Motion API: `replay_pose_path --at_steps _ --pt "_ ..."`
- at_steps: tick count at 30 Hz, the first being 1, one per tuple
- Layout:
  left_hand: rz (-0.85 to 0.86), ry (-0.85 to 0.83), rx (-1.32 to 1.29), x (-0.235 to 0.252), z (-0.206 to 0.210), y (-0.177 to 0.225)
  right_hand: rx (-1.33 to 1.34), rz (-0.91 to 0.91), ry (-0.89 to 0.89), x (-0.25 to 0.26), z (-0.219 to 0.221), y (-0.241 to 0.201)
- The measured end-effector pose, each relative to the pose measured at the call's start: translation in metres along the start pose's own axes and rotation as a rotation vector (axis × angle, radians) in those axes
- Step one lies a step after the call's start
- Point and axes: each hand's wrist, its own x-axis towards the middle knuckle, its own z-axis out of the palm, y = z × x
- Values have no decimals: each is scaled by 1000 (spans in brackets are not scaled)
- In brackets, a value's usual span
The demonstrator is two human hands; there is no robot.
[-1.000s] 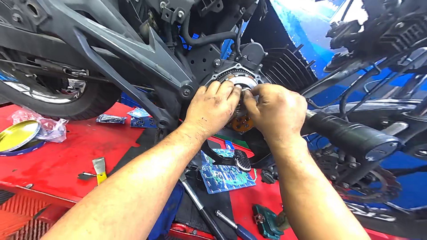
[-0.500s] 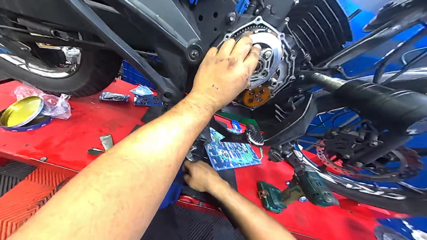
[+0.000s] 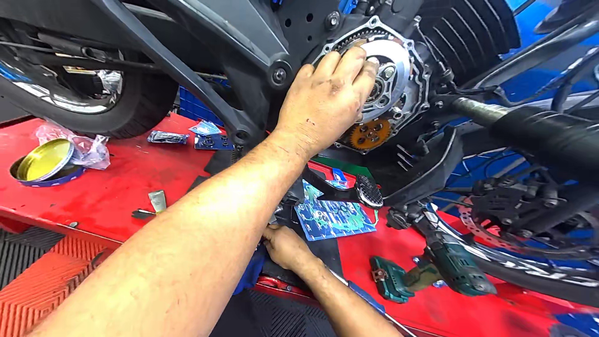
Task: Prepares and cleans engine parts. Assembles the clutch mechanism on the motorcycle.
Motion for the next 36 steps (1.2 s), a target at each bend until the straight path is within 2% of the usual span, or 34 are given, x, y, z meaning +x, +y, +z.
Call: replay_pose_path --at_steps 9,11,13,17,21,23,27,31,34,36 --pt "14 0 -33 0 1 -1 -117 -20 -47 5 -1 -2" --pt "18 1 -24 -1 2 -2 -76 -40 -20 0 -4 0" --pt "22 -2 -23 -2 3 -2 70 -85 58 -14 -10 0" --pt "25 21 -21 -4 4 -3 515 -313 326 -55 -13 -7" --pt "23 39 -44 -3 5 -3 958 -545 252 -103 -35 -23" --pt "17 32 -61 -4 5 -3 1051 -642 227 -127 -56 -32" --pt "2 40 -54 -3 7 -1 875 -834 505 -154 -111 -39" --pt "-4 47 -47 -3 6 0 588 -682 926 -156 -167 -28" --pt "-2 62 -40 -3 6 -1 340 -575 1247 -131 -206 -10" --pt "0 71 -23 -4 8 -1 256 -540 1385 -107 -227 7"
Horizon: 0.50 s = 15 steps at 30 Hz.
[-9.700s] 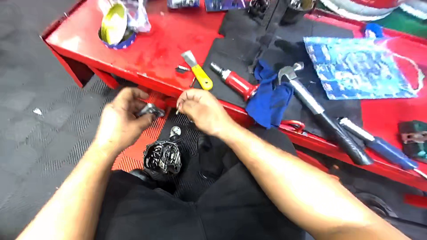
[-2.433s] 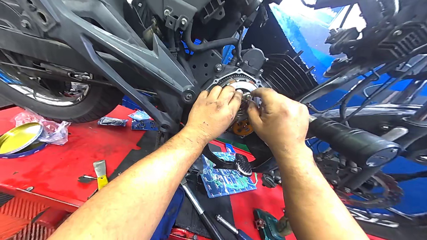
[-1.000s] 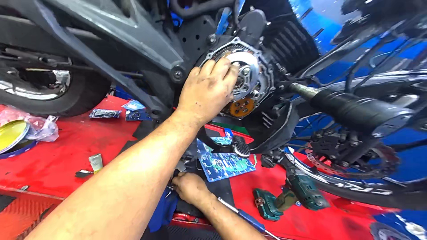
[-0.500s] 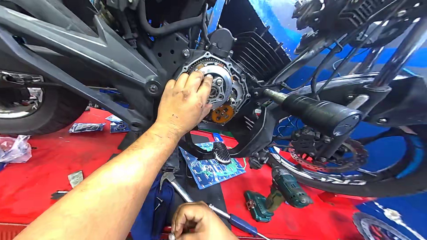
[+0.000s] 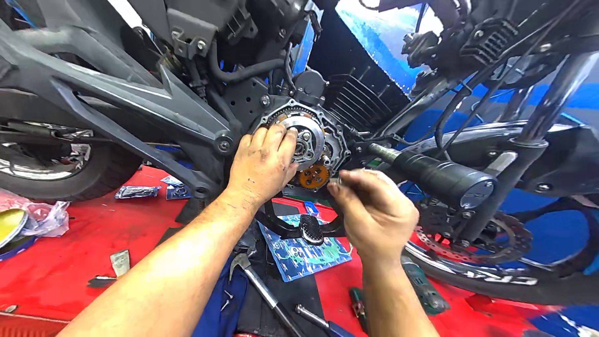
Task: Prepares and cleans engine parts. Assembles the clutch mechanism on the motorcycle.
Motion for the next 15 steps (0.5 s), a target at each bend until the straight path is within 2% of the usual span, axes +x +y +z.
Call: replay_pose_path --at_steps 2,6,11,15 --pt "-1 -6 12 0 0 0 -112 -31 43 12 10 23" --pt "5 1 20 0 1 0 -442 -135 -7 21 22 45" --pt "6 -5 20 -1 0 0 -515 -177 5 24 36 55" --pt "-5 -12 10 -1 0 1 -690 -205 -80 25 38 46"
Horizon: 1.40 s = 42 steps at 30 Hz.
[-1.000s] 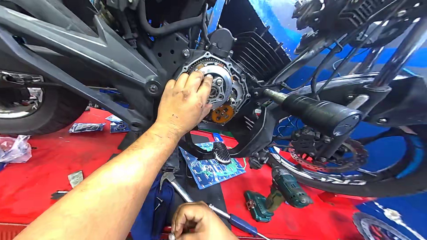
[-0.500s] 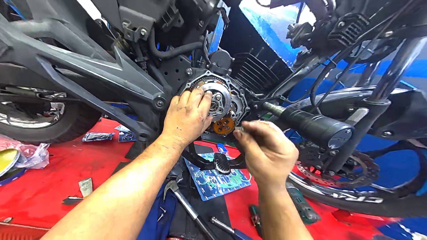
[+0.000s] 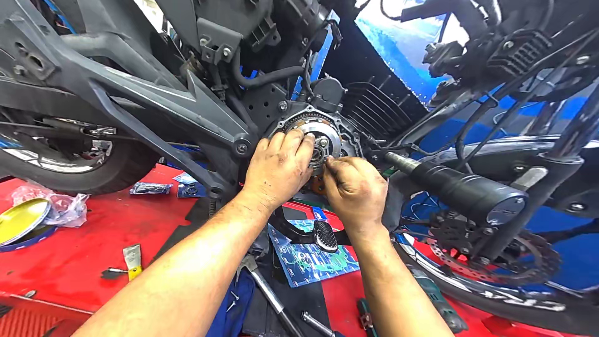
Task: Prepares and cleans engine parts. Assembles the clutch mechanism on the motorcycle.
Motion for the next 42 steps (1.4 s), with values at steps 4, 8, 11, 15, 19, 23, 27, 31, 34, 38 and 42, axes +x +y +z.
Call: replay_pose_path --at_steps 4,8,11,15,19,23,27,31,34,38,42 --pt "5 4 11 -1 0 -1 -87 13 -148 0 -8 -7" --pt "2 14 -1 0 1 -1 -87 60 -78 -1 -5 -8" --pt "6 21 -8 0 1 -1 -104 103 -75 -1 -5 -11" --pt "8 30 -11 -1 2 -1 -147 113 -66 3 -4 -12" --pt "13 31 -19 -1 1 -2 -194 120 -92 9 -4 -11" --pt "9 22 -8 0 1 -1 -237 122 -112 10 -4 -10" --pt "14 28 -5 -1 1 -2 -197 71 -123 9 -6 -7" --pt "14 29 -1 -1 1 -1 -177 8 -120 9 -6 -5" --pt "25 25 10 0 1 -1 -160 -36 -215 14 -16 -5" --pt "26 20 10 0 0 -1 -156 -34 -279 19 -22 -4" --pt "17 19 3 0 0 -1 -163 21 -243 19 -18 -4"
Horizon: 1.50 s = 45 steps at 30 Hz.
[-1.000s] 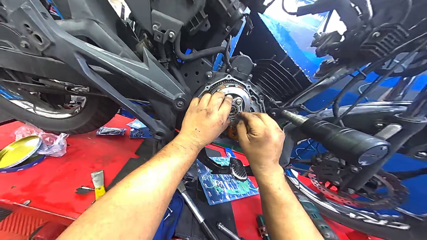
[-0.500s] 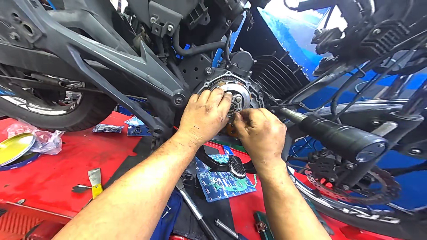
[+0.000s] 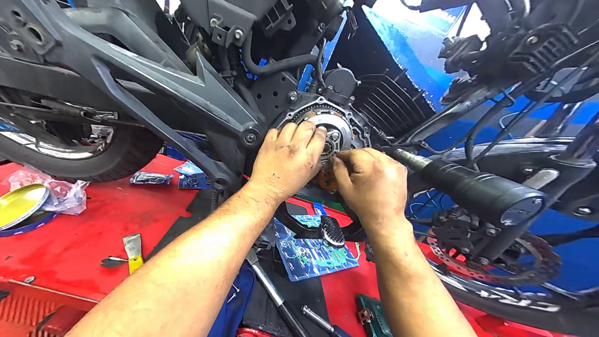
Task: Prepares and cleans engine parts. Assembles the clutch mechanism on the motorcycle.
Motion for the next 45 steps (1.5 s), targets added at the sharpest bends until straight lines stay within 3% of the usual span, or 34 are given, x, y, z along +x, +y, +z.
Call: replay_pose_path --at_steps 8,14,18,33,45 --pt "3 0 6 -1 0 -1 -65 108 -25 0 2 -16" --pt "9 -14 5 -1 -1 -1 -29 -110 -31 -1 1 -1" --pt "3 -12 -6 0 -1 0 -13 -159 -57 2 -4 7" --pt "-18 -30 -21 -1 0 0 -28 62 46 -10 8 -3" --pt "-23 -34 -25 -1 -1 0 16 12 73 -10 11 -2"
